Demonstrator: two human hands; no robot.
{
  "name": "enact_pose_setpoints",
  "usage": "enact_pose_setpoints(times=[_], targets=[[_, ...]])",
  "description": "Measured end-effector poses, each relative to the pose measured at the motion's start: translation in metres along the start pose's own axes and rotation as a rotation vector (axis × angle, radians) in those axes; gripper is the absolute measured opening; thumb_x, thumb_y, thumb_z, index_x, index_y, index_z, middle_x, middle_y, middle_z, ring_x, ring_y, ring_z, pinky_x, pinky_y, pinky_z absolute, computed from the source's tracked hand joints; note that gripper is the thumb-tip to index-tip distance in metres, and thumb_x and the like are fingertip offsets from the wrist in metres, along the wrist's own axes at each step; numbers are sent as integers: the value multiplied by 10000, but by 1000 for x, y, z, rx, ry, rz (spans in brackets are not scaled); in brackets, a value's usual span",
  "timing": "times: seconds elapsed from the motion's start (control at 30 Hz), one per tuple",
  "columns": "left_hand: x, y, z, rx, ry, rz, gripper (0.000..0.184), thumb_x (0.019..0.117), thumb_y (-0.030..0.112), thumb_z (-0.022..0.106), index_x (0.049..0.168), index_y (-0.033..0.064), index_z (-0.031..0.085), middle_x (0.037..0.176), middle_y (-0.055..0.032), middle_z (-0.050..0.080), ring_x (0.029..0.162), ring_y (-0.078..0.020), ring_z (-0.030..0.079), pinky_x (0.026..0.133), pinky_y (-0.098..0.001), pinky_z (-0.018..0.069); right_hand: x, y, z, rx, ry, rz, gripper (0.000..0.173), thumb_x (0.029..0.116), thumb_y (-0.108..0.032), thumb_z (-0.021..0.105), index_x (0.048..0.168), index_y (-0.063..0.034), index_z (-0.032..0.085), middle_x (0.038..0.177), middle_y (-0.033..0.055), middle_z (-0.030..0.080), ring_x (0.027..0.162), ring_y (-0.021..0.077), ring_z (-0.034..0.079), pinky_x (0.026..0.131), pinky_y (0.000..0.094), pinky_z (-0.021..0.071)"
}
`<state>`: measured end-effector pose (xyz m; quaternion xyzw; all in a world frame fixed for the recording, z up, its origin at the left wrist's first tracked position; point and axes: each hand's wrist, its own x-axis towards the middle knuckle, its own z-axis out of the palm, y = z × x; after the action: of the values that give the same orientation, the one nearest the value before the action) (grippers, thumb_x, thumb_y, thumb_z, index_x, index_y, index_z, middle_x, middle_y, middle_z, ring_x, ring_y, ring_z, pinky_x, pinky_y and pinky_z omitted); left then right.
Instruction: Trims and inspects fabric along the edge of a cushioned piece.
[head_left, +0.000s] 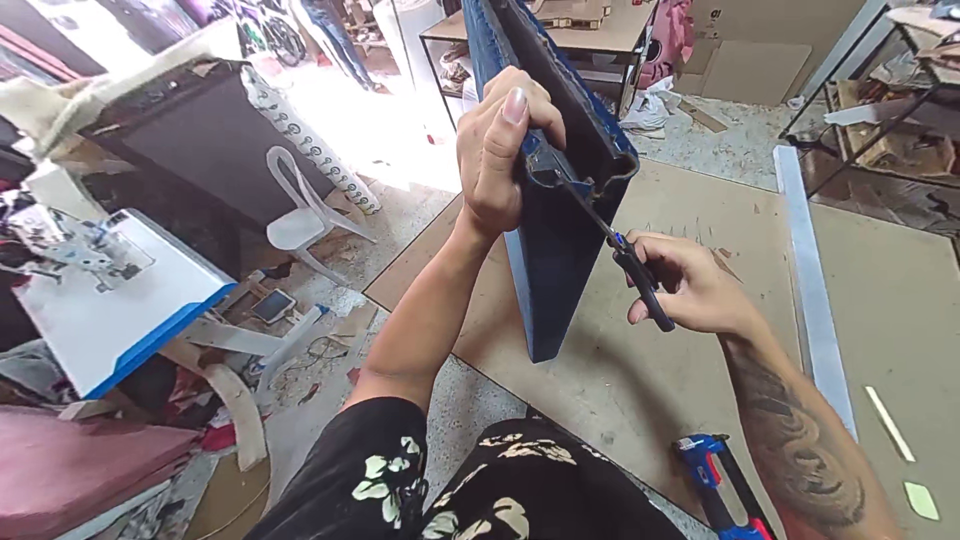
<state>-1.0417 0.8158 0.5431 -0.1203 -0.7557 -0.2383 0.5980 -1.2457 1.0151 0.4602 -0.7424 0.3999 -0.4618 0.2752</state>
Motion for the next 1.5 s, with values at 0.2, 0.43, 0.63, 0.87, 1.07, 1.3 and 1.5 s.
enact_pose_setpoints(times=[0.2,0.43,0.63,0.87,1.07,1.3,1.5], targets=[[3,-3,6,28,-37,23,566,1076,199,232,826,9,702,831,-118,682,960,-215,631,950,-388,457,-29,-20,7,-38,59,7,722,769,-718,751,1057,-70,612,1070,25,603,975,89,575,791,256,499],[16,-6,-1,23,-292,-17,627,1085,377,234,910,41,734,893,-85,703,985,-175,633,989,-399,445,-89,-57,124,646,145,116,730,811,-777,642,1059,-89,640,997,52,619,902,161,614,749,320,541],[37,26,-11,231,-695,51,603,839,549,697,1114,15,654,1125,-144,659,1163,-263,579,1031,-471,439,-68,-66,149,1023,249,76,700,889,-742,579,1073,-69,625,982,74,612,880,190,620,747,356,552],[39,40,-15,351,-785,26,407,944,430,554,998,32,616,1028,-140,630,1084,-268,568,969,-458,424,-60,-73,148,1113,213,74,685,906,-739,559,1051,-73,623,951,60,621,846,171,632,725,335,555],[39,44,-21,380,-765,21,398,1013,372,464,1029,18,645,1040,-144,681,1105,-275,607,981,-474,460,-54,-83,159,1121,214,117,628,917,-709,581,1066,-100,613,946,37,607,836,136,606,691,284,522],[27,49,-27,319,-706,-11,521,1054,391,317,1181,-21,609,1232,-149,658,1234,-233,585,1082,-464,446,-53,-96,166,1136,262,131,626,939,-696,561,1083,-91,626,966,46,623,901,162,635,778,327,561],[18,50,-30,140,-646,-129,604,1077,476,285,1405,-11,424,1351,-108,606,1267,-227,581,1018,-414,534,-49,-100,164,1142,278,148,676,906,-751,555,1049,-96,641,916,30,621,837,146,635,717,313,562]])
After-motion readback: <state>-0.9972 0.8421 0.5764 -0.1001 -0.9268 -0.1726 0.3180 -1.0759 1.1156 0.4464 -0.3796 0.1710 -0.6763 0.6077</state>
